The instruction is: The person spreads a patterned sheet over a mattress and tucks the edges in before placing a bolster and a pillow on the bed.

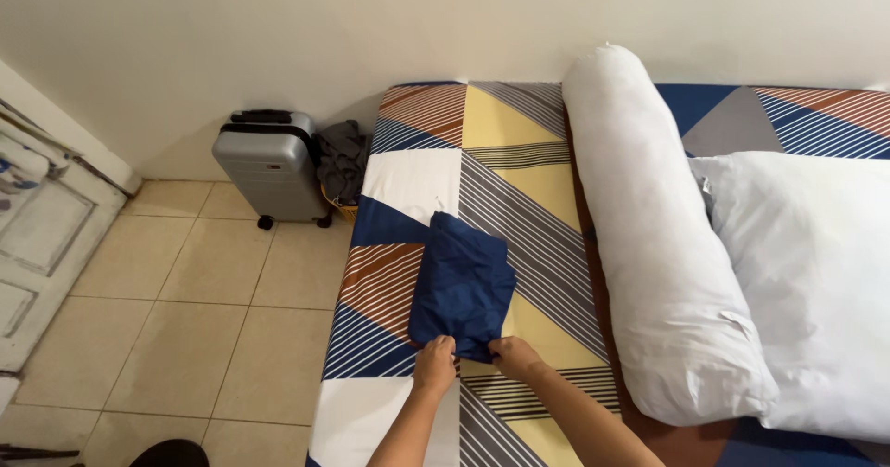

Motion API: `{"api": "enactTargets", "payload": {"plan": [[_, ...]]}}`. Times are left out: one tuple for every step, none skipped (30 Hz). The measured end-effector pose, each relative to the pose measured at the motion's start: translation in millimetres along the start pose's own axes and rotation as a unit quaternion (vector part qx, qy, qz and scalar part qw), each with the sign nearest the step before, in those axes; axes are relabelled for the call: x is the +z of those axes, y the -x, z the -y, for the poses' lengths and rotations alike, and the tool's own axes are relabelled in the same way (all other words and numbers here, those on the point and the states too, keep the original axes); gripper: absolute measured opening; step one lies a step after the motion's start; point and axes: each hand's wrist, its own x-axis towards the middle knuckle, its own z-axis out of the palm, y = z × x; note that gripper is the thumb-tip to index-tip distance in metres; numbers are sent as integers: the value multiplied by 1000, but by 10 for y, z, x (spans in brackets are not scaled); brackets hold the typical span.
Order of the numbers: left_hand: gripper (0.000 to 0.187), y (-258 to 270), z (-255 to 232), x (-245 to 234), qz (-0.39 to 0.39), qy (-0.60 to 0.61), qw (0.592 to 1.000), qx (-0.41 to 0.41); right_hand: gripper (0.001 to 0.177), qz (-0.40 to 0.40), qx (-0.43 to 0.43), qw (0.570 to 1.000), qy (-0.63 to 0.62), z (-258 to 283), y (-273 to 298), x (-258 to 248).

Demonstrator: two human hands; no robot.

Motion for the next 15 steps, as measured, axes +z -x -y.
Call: {"api": "enactTargets", "payload": {"plan": [[15, 77, -23, 20, 0, 9, 1000, 18, 22, -2, -3, 1000, 2, -7, 88, -24], [15, 137, -49, 38, 1, 17, 999, 36, 24, 1, 1, 1000, -3, -12, 173, -47], [15, 203, -86, 62, -1, 17, 999, 35, 27, 6, 5, 1000, -10, -16, 282, -53], [15, 248, -129, 80, -26, 41, 997, 51, 27, 6, 4, 1000, -9, -23, 355, -76], [16, 334, -175, 101, -47, 65, 995, 66, 26, -5, 2, 1000, 0, -28, 431, -89], [16, 409, -225, 110, -46, 65, 995, 65, 26, -16, 1, 1000, 8, -32, 515, -106], [12, 432, -287, 92, -58, 88, 992, 69, 26, -17, 1, 1000, 8, -34, 596, -145], [9, 452, -359, 62, -70, 111, 989, 72, 28, -44, 10, 999, -3, -26, 674, -193], [9, 494, -444, 31, -68, 111, 989, 72, 29, -70, 21, 997, -15, -14, 765, -243], [9, 520, -534, -17, -60, 114, 991, 42, 29, -70, 23, 997, -16, 4, 836, -318], [9, 534, -627, -80, -52, 117, 992, 10, 27, -95, 8, 995, -17, 34, 889, -406], [9, 546, -726, -152, -51, 117, 992, 10, 24, -119, -7, 993, -18, 74, 939, -504], [8, 550, -833, -232, -84, 111, 990, 18, 25, -151, -29, 987, -56, 113, 992, -615], [7, 550, -951, -316, -117, 105, 987, 25, 26, -182, -51, 977, -94, 160, 1043, -723], [7, 559, -1076, -398, -117, 106, 987, 23, 20, -206, -18, 977, -51, 221, 1081, -815]]}}
